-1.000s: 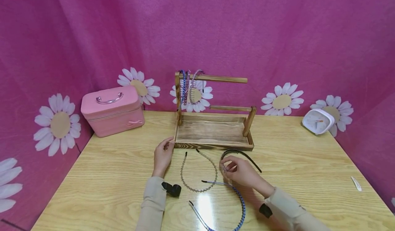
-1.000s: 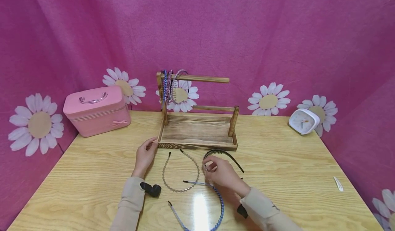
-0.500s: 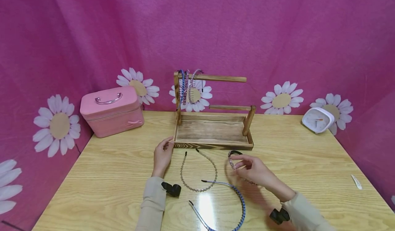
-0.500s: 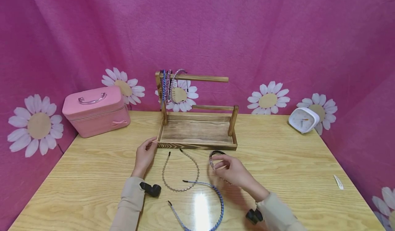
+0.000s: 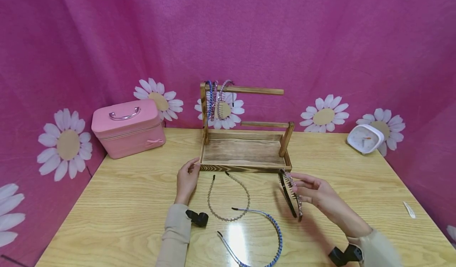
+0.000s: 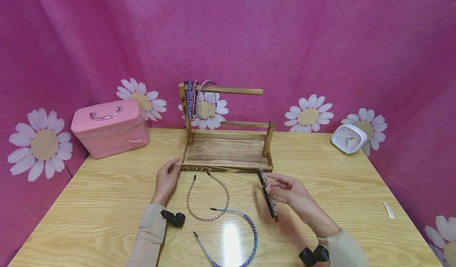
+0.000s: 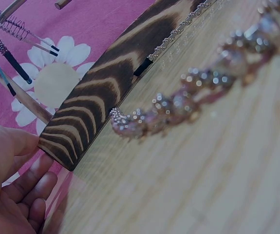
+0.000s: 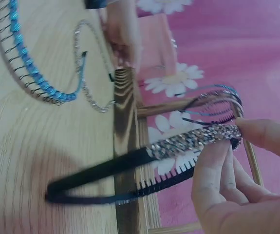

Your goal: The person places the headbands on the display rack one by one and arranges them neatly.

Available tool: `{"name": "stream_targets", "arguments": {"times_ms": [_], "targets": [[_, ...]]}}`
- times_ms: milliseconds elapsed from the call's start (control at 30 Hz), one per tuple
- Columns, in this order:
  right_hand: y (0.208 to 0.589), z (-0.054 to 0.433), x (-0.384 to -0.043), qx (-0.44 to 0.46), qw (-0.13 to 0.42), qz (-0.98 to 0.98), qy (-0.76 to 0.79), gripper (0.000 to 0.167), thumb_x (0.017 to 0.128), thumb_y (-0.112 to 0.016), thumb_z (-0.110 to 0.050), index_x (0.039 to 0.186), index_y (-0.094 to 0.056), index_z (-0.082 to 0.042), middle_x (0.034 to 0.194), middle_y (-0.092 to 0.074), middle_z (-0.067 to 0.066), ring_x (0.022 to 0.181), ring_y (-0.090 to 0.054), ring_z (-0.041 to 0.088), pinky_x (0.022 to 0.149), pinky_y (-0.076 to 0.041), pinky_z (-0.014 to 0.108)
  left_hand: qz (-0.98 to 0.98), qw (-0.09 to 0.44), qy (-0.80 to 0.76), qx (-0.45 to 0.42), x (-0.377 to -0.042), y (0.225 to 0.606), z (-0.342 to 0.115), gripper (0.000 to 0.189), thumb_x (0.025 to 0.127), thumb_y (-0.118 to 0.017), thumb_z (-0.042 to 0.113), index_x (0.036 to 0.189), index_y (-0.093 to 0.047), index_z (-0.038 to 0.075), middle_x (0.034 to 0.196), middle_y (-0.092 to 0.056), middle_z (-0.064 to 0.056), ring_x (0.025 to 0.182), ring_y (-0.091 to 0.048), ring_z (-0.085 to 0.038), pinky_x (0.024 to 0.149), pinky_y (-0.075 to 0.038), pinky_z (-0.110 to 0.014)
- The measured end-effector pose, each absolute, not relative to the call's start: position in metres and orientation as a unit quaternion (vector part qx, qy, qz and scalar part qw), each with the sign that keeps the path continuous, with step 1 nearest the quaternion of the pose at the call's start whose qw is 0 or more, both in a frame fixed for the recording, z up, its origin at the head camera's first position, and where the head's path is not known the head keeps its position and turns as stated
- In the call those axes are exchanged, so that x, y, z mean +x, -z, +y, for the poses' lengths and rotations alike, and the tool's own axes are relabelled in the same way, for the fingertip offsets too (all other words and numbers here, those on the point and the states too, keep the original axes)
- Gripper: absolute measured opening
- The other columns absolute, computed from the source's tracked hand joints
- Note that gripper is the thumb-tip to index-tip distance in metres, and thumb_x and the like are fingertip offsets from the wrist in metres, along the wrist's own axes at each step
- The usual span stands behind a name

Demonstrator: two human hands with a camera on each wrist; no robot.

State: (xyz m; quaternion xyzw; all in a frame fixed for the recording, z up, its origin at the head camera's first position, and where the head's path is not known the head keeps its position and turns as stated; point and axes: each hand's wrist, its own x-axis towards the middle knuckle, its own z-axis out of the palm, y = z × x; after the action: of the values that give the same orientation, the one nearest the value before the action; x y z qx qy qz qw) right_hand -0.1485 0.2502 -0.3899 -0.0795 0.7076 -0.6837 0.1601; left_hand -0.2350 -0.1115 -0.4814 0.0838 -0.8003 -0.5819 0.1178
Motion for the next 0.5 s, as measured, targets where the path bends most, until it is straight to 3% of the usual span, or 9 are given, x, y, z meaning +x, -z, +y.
{"name": "stream_targets", "arguments": {"times_ms": [67, 500], "targets": [[0.391, 0.258, -0.149, -0.088, 0.167, 0.670, 0.718, 0.038, 0.097, -0.054, -0.001, 0.113, -0.066, -0.033, 0.101, -0.067, -0.011, 0.090, -0.063, 0.001, 0.076, -0.053, 0.018, -0.800, 0.118, 0.582, 0.083, -0.235, 0.481, -0.111, 0.028, 0.098, -0.055, 0.013, 0.122, -0.068, 0.005, 0.108, -0.066, -0.019, 0.098, -0.059, -0.027, 0.083, -0.043, -0.032], [0.378, 0.292, -0.163, -0.156, 0.169, 0.511, 0.828, 0.043, 0.101, -0.035, 0.005, 0.124, -0.065, -0.016, 0.108, -0.068, -0.001, 0.097, -0.065, 0.008, 0.085, -0.053, 0.023, -0.800, 0.126, 0.581, 0.076, -0.235, 0.480, -0.112, 0.028, 0.098, -0.056, 0.012, 0.121, -0.068, 0.003, 0.105, -0.066, -0.019, 0.094, -0.059, -0.026, 0.081, -0.043, -0.031]]}}
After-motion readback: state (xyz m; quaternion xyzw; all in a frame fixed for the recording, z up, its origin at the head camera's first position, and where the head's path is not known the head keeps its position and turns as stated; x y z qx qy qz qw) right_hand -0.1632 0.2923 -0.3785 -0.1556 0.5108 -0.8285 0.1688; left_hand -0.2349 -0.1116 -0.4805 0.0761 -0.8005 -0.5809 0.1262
